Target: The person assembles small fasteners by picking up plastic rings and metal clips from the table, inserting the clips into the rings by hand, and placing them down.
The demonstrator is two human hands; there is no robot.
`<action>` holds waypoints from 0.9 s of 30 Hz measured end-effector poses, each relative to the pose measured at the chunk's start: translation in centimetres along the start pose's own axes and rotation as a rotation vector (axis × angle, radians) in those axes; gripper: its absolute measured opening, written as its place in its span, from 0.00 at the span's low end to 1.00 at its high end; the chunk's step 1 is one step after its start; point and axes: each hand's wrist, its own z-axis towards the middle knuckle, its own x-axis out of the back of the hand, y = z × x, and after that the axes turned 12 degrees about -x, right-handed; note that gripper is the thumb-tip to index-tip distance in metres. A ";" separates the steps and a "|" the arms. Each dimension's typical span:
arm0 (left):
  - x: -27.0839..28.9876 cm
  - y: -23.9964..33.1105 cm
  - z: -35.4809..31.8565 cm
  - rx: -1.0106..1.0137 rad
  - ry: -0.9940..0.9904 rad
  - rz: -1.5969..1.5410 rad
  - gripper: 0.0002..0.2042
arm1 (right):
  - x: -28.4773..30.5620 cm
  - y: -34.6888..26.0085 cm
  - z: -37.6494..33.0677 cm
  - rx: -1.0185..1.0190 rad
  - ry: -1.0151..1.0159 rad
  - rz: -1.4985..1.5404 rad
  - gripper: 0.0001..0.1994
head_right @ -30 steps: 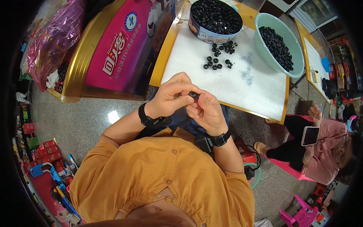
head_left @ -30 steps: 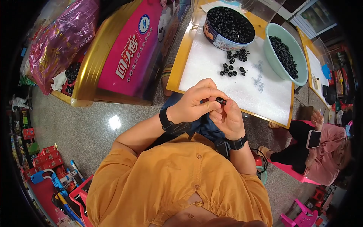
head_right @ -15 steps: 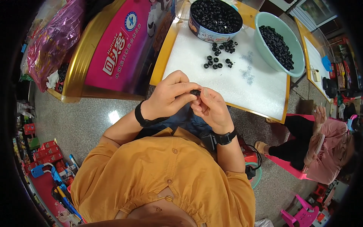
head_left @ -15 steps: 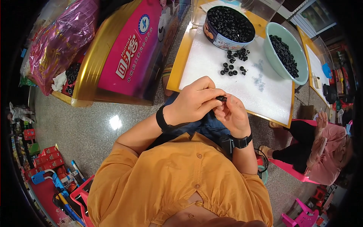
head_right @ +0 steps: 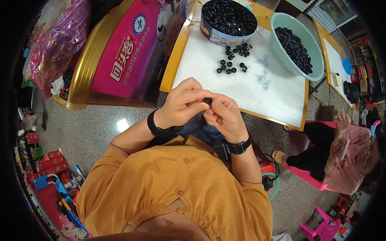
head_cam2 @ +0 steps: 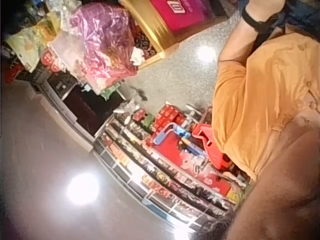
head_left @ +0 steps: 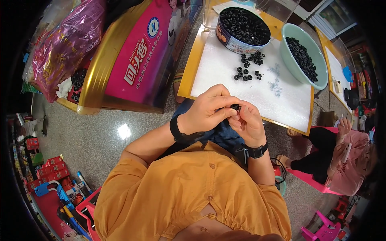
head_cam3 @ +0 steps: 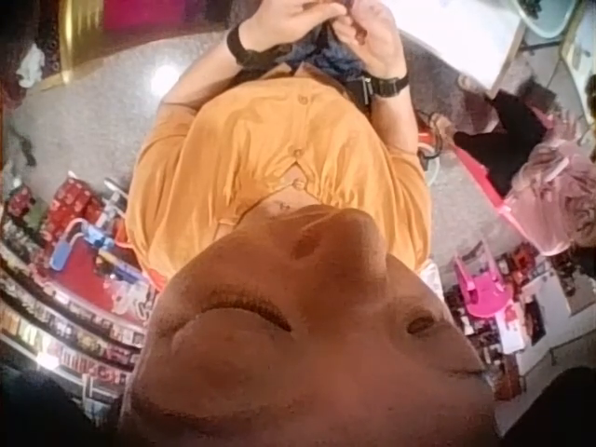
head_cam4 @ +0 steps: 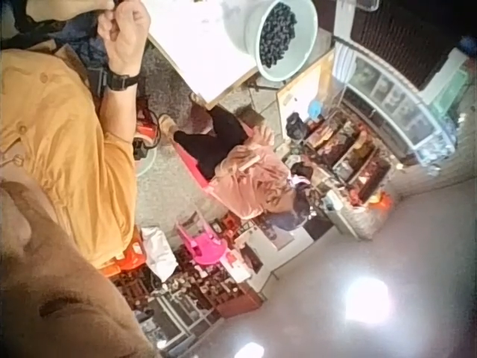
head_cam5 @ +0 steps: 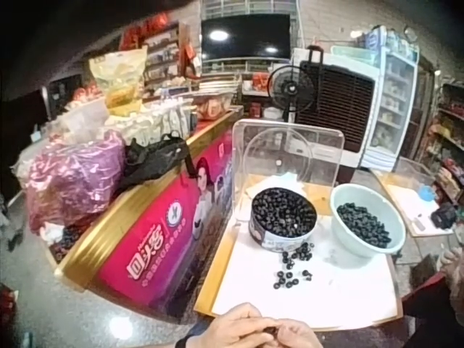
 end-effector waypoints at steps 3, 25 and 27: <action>0.2 -0.4 0.1 -0.021 -0.029 -0.007 0.16 | -0.3 -0.1 0.0 -0.002 0.049 -0.015 0.18; -4.1 0.5 -1.1 0.367 0.277 -0.392 0.13 | -3.0 3.5 1.3 0.271 0.198 -0.125 0.09; -4.3 0.0 -1.2 0.289 0.283 -0.380 0.12 | -3.3 3.7 1.6 0.312 0.314 -0.080 0.09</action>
